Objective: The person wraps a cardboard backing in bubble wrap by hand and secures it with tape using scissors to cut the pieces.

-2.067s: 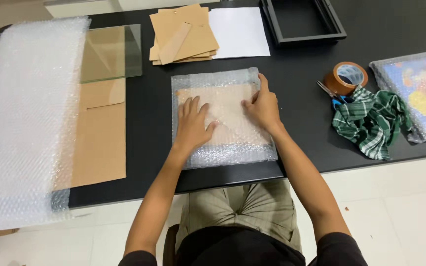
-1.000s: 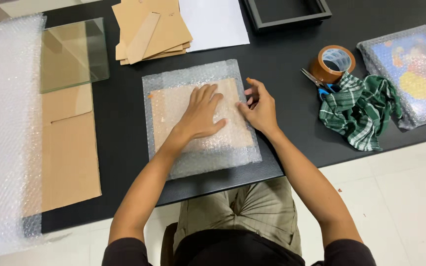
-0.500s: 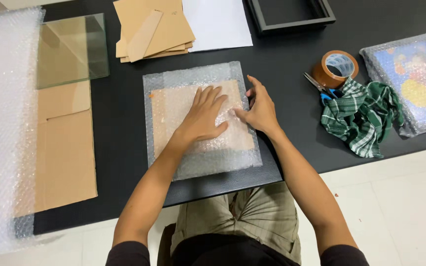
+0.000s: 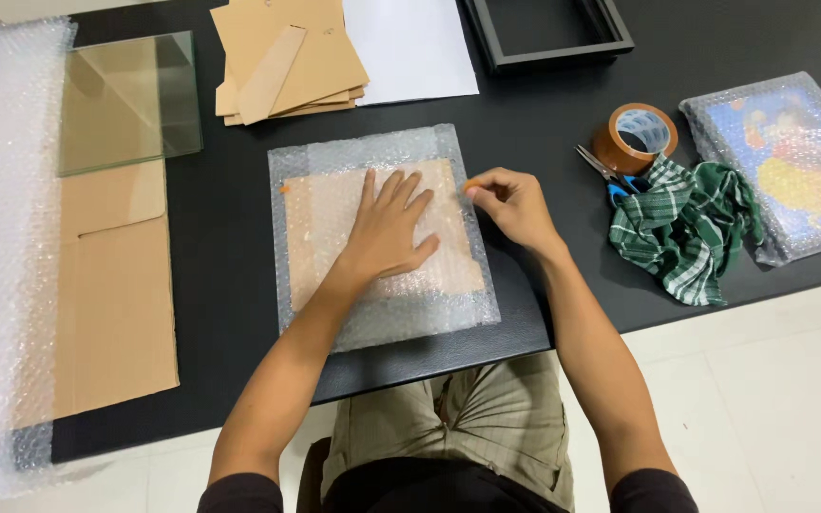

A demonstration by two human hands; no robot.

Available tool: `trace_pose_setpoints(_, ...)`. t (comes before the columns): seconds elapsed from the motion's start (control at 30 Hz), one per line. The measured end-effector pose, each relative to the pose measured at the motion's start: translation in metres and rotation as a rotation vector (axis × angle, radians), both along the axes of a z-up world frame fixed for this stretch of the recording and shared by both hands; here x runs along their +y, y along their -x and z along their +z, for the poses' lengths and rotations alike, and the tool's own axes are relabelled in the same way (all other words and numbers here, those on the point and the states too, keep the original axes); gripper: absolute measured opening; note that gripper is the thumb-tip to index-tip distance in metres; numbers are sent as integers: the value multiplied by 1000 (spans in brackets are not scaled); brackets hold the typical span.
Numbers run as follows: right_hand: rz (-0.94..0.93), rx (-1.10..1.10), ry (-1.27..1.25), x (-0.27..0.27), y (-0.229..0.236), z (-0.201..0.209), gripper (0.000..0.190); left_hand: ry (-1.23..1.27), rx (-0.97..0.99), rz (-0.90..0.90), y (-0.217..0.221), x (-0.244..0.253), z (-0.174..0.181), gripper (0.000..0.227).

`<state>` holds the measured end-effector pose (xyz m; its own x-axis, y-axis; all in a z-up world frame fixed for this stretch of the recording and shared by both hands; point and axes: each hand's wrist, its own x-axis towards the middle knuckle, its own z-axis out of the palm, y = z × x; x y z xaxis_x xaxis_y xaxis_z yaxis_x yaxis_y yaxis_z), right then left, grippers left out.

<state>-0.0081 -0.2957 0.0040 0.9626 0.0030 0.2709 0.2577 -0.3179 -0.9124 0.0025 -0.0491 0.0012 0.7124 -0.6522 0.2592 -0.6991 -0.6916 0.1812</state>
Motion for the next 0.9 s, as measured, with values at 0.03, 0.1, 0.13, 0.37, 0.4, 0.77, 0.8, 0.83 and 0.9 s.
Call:
trace_pose_setpoints(0.03, 3, 0, 2, 4, 4, 10, 12, 2, 0, 3, 1, -2, -2, 72)
trace_pose_setpoints(0.1, 130, 46, 4, 12, 9, 31, 14, 38, -46, 14, 0, -5, -6, 66)
trace_pose_setpoints(0.13, 133, 47, 5, 10, 6, 30, 14, 38, -45, 17, 0, -6, -8, 66)
trace_pose_setpoints(0.37, 150, 58, -41, -7, -10, -3, 25, 73, -59, 22, 1, -6, -12, 64)
trace_pose_setpoints(0.4, 114, 36, -69, -10, -14, -11, 21, 81, -55, 24, 1, -7, -11, 63)
trace_pose_setpoints(0.77, -16, 35, -216, -9, -7, -4, 17, 89, 36, -3, 9, -5, 4, 60)
trace_pose_setpoints(0.8, -9, 67, -246, -12, -13, -17, 17, 75, 39, 2, 9, -5, 5, 61)
trace_pose_setpoints(0.83, -8, 67, -244, -6, -7, -6, 17, 76, 38, 3, 8, -5, 4, 61)
trace_pose_setpoints(0.9, 4, 87, -216, 6, 5, 16, 20, 74, 46, -2, 7, -5, 1, 63)
